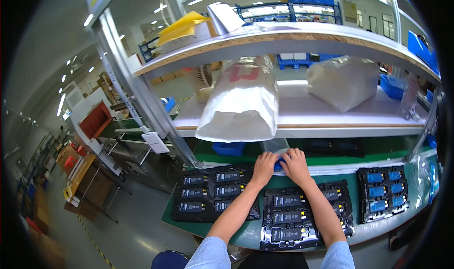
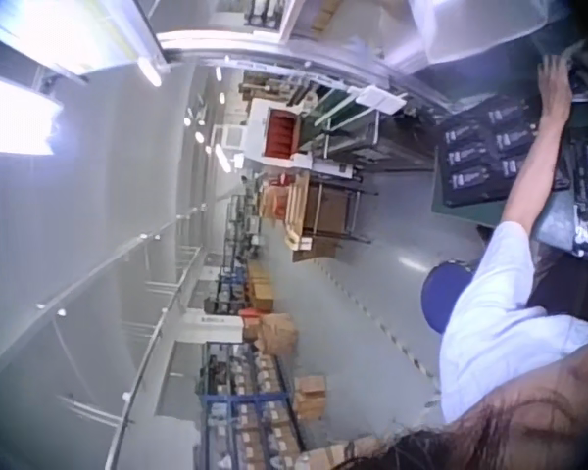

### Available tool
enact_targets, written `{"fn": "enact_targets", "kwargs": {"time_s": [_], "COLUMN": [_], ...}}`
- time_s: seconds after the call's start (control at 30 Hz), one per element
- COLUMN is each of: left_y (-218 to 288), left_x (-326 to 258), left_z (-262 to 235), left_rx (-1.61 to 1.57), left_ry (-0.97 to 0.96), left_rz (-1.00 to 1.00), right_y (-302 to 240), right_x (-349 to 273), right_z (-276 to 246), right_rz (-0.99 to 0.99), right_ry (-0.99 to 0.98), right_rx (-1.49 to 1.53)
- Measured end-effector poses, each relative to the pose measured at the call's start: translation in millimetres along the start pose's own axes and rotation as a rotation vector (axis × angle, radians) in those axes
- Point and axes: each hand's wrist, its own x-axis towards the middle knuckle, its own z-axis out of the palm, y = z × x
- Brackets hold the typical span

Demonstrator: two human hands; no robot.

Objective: The person places blue rectangular components into a black plastic tray with multiple slots. They handle the components one by one, aligning them into the designated spaces. The person then moves the filled tray aside and retrieves a new empty tray to continue the process.

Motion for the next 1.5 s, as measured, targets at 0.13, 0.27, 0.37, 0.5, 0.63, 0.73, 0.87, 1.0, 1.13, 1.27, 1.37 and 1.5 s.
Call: {"fn": "enact_targets", "kwargs": {"time_s": [0.13, 0.27, 0.37, 0.5, 0.63, 0.73, 0.87, 1.0, 1.13, 1.27, 1.37, 1.5], "left_y": [2, 3, -11, -23, -23, -21, -19, -18, -15, -14, -17, -25], "left_x": [2, -2, -2, -6, -4, -4, -7, -7, -4, 1, -1, 1], "left_z": [-8, -13, -5, 13, 13, 14, 5, 6, 3, 6, 6, 9], "left_rx": [-0.147, -0.245, -0.276, -0.411, -0.333, -0.389, -0.393, -0.369, -0.413, -0.565, -0.652, -0.984], "left_ry": [-0.054, -0.184, -0.184, -0.010, 0.003, 0.041, 0.009, -0.031, -0.004, 0.006, 0.020, -0.014], "left_rz": [0.001, -0.085, -0.131, -0.299, -0.156, -0.202, -0.161, -0.186, -0.211, -0.233, -0.337, -0.642], "right_y": [9, 9, 6, -5, -21, -38, -46, -17, 28, 61, 59, 54], "right_x": [-8, -7, -2, 10, 5, 3, 0, -16, -38, -65, -63, -54], "right_z": [8, 8, 5, -19, -59, -100, -150, -172, -182, -162, -138, -110], "right_rz": [0.012, -0.028, -0.099, -0.185, -0.182, -0.182, -0.003, 0.303, 0.836, 0.908, 1.017, 1.062], "right_ry": [-0.047, 0.003, -0.008, -0.154, -0.193, -0.213, -0.013, 0.209, 0.269, 0.326, 0.366, 0.390], "right_rx": [-0.083, -0.066, -0.078, -0.087, -0.002, -0.030, 0.074, 0.147, 0.517, 0.769, 0.848, 0.985]}}
